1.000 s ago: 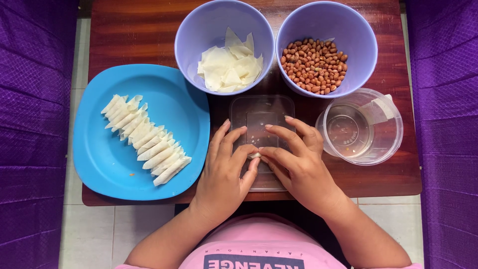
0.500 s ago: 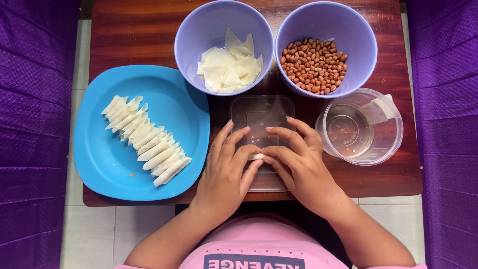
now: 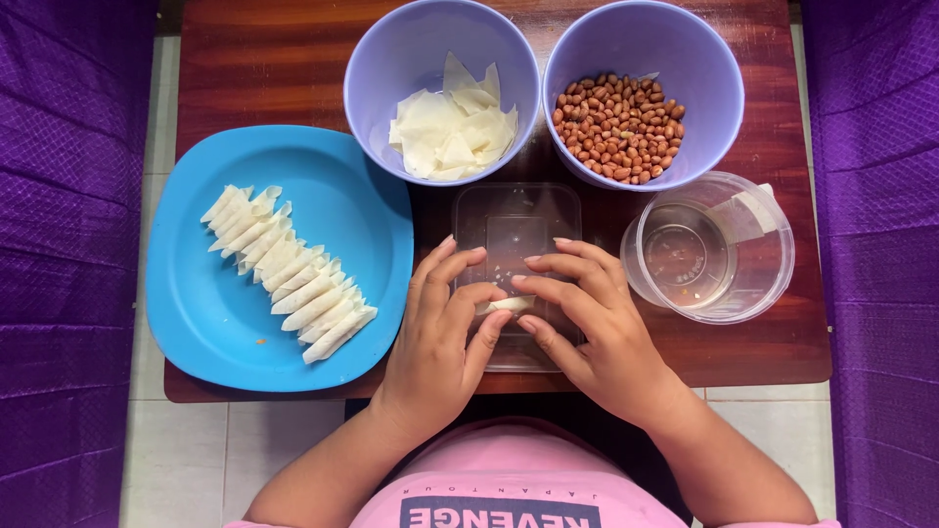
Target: Wrapping individual peanuts in small square dough wrappers and rolling them to prepare snacks.
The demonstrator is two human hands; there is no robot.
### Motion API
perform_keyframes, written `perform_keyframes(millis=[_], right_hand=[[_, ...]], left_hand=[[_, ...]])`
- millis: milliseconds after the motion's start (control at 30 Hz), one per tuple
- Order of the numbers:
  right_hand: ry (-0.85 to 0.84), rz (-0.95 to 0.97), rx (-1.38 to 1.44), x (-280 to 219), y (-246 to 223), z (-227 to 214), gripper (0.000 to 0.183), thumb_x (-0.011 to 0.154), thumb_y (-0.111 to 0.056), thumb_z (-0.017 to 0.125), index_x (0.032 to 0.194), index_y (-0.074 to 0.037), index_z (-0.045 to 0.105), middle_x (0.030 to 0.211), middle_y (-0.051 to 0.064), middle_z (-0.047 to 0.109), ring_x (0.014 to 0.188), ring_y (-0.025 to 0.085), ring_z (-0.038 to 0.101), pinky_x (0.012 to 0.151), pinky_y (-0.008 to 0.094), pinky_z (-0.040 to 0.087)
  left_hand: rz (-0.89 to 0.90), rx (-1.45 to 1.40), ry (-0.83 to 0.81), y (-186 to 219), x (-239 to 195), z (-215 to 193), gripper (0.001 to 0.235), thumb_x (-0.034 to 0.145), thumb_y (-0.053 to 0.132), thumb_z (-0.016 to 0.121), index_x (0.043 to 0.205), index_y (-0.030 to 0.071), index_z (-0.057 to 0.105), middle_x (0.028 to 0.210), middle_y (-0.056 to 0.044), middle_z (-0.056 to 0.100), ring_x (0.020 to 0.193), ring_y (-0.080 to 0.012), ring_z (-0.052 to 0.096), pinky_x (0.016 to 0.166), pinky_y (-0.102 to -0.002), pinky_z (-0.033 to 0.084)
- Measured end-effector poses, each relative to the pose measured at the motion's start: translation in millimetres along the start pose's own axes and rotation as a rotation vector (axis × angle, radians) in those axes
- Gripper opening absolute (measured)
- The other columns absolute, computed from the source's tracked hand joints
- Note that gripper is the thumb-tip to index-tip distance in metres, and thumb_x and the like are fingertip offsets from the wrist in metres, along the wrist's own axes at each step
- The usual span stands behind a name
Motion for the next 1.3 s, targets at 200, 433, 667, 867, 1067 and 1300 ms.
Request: perform_keyframes(millis=[200,433,667,867,1067,1300], right_hand=[[0.19,-0.231,-0.197,-4,-16,-3,0.028,0.084,-0.021,0.085,0.111,-0.017,0.078,0.12,0.004,0.071,0.12,0.032,0.062,0.107,0.048,0.045],[0.201,-0.25,-0.199,-9,-17,-5,0.011,0.089,-0.022,0.08,0.1,-0.023,0.08,0.114,-0.001,0.075,0.115,0.027,0.065,0.107,0.048,0.043],[0.206,-0.231,-0.151,-4,-19,-9,0.008,0.09,-0.018,0.079,0.098,-0.018,0.078,0.109,0.001,0.074,0.113,0.028,0.066,0.106,0.048,0.042],[0.206,-0.237,-0.139,-4,-22,-11,0.008,0.09,-0.018,0.079,0.098,-0.017,0.078,0.107,0.001,0.075,0.11,0.027,0.068,0.107,0.048,0.04],[0.181,-0.262,-0.137,-1,-25,-11,0.008,0.091,-0.018,0.077,0.099,-0.017,0.077,0.103,0.001,0.074,0.104,0.025,0.069,0.106,0.047,0.038],[0.175,-0.195,-0.021,-3,-16,-9,0.007,0.089,-0.008,0.077,0.095,-0.011,0.078,0.095,0.004,0.076,0.094,0.028,0.072,0.092,0.043,0.05]], left_hand=[[-0.013,-0.105,-0.068,-1,3,-1,0.014,0.102,0.022,0.062,0.105,0.009,0.065,0.131,-0.013,0.055,0.141,-0.0477,0.042,0.116,-0.06,0.034],[-0.008,-0.132,-0.124,-1,3,1,0.017,0.102,0.025,0.059,0.098,0.009,0.065,0.13,-0.012,0.056,0.141,-0.0467,0.041,0.117,-0.059,0.032],[0.011,-0.111,-0.111,0,2,1,0.016,0.103,0.025,0.06,0.105,0.011,0.067,0.134,-0.012,0.056,0.143,-0.045,0.04,0.118,-0.058,0.031],[0.008,-0.097,-0.105,0,2,1,0.015,0.103,0.023,0.06,0.102,0.01,0.068,0.132,-0.011,0.058,0.141,-0.0441,0.042,0.118,-0.057,0.032],[0.001,-0.092,-0.1,-1,2,2,0.014,0.103,0.023,0.061,0.1,0.01,0.069,0.13,-0.011,0.059,0.14,-0.0429,0.044,0.117,-0.056,0.034],[0.036,-0.069,-0.063,0,0,3,0.021,0.101,0.025,0.064,0.115,0.01,0.068,0.126,-0.01,0.062,0.133,-0.0407,0.053,0.115,-0.055,0.037]])
Point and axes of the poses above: each hand's wrist, its own x-axis towards the middle knuckle, its own z-axis out of the palm, y = z × x, the point moved 7 cm from there along x, towards the middle knuckle
